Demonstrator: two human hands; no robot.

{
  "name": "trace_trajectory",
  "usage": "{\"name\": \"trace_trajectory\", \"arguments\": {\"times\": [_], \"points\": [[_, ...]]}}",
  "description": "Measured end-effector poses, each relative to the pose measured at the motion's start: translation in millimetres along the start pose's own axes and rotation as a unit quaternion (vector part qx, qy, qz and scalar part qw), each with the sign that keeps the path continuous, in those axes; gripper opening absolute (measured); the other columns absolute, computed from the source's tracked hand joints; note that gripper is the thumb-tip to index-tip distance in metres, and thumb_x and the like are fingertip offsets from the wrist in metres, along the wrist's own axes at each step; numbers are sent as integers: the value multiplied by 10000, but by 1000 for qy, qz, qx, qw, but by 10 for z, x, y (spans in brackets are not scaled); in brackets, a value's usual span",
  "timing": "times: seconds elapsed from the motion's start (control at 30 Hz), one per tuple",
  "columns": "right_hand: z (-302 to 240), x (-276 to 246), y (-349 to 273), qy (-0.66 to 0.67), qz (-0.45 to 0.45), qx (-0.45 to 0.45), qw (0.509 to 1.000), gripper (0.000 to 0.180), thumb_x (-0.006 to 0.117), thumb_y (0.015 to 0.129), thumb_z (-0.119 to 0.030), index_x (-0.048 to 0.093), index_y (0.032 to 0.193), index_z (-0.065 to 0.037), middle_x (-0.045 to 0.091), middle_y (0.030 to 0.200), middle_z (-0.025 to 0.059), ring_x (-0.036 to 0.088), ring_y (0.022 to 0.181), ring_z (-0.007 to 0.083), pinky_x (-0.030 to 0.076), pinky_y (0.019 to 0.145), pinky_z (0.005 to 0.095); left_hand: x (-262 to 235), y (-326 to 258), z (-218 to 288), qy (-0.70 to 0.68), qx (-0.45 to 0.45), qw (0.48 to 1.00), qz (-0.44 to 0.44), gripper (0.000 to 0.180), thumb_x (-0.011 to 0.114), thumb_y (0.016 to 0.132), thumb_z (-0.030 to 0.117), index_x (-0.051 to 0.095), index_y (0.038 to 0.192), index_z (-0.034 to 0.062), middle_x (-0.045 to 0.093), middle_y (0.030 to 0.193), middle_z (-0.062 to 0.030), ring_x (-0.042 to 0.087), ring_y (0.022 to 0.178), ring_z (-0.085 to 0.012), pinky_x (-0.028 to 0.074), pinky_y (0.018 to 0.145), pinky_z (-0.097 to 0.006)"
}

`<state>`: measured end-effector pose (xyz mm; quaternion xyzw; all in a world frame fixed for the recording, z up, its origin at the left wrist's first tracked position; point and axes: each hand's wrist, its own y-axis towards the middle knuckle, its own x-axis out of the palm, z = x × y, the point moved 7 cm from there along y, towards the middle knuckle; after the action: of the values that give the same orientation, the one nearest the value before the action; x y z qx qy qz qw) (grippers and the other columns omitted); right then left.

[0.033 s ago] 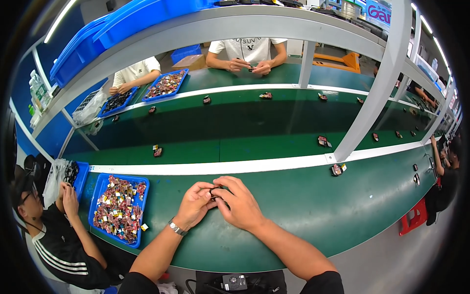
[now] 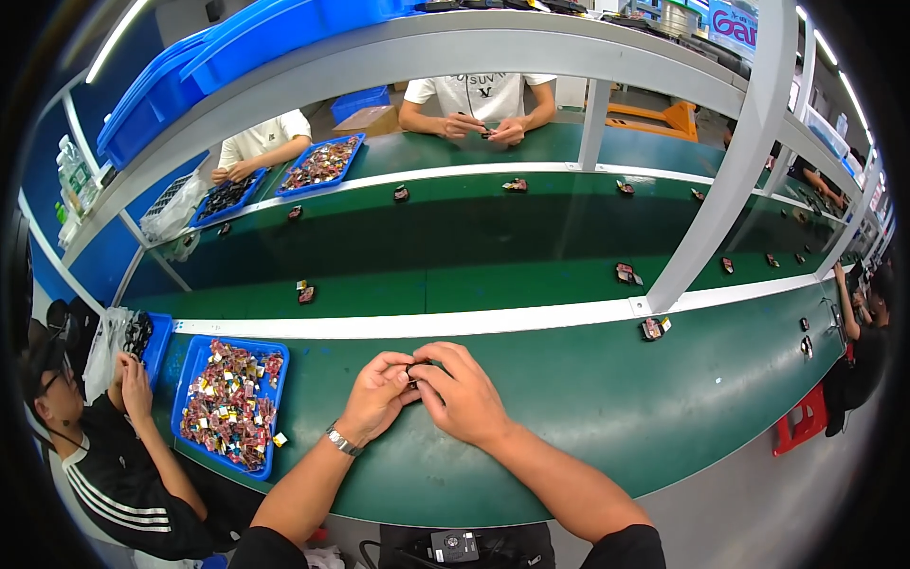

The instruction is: The recorder is assembling small electrical components on a production line, picking up pieces and fitting them together.

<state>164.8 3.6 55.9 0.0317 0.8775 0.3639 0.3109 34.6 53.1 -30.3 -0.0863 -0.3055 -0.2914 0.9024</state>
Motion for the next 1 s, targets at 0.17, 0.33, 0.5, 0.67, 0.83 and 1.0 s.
{"name": "trace_trajectory", "arguments": {"times": [0.17, 0.33, 0.5, 0.67, 0.83, 1.0], "points": [[-85, -30, 21, -35, 30, -44, 998, 253, 697, 709, 28, 690, 948, -53, 620, 982, 68, 621, 921, 259, 540, 744, 350, 1, -8, -4, 6, -9, 1000, 14, 233, 522, 999, 58, 496, 1227, 19, 601, 1265, -135, 603, 1145, -214, 516, 988, -401], [-96, -28, 27, -79, 37, -48, 995, 250, 719, 692, -3, 690, 938, -43, 623, 963, 61, 621, 888, 237, 541, 724, 330, 8, 7, 8, 12, -17, 1000, 23, 227, 511, 998, 43, 496, 1222, 16, 566, 1326, -146, 587, 1171, -216, 511, 997, -406], [-97, 23, 5, -110, 26, -45, 993, 272, 713, 695, -11, 682, 964, -34, 628, 965, 59, 622, 885, 232, 544, 724, 325, 10, 8, 17, 11, -13, 999, 29, 220, 504, 997, 34, 497, 1217, 16, 555, 1348, -149, 584, 1174, -214, 513, 994, -405], [-107, 40, -7, -147, 33, -47, 987, 265, 706, 688, -6, 675, 950, -36, 630, 966, 63, 621, 882, 227, 544, 713, 319, 44, -1, 29, 30, -15, 999, 41, 232, 555, 991, 95, 503, 1211, 43, 612, 1245, -108, 594, 1144, -199, 515, 972, -402], [-101, 47, -27, -160, 42, -50, 985, 263, 700, 683, 5, 670, 941, -32, 626, 969, 67, 620, 877, 229, 546, 709, 309, 56, 7, 24, 39, -15, 998, 42, 228, 548, 993, 87, 504, 1212, 43, 597, 1281, -114, 591, 1155, -202, 516, 974, -397], [-111, 63, -38, -162, 41, -46, 985, 256, 696, 688, 10, 669, 940, -23, 621, 982, 74, 620, 876, 233, 550, 717, 311, 58, -1, 46, 47, -15, 998, 46, 229, 549, 992, 86, 504, 1212, 43, 592, 1292, -112, 589, 1157, -197, 517, 974, -393]]}}
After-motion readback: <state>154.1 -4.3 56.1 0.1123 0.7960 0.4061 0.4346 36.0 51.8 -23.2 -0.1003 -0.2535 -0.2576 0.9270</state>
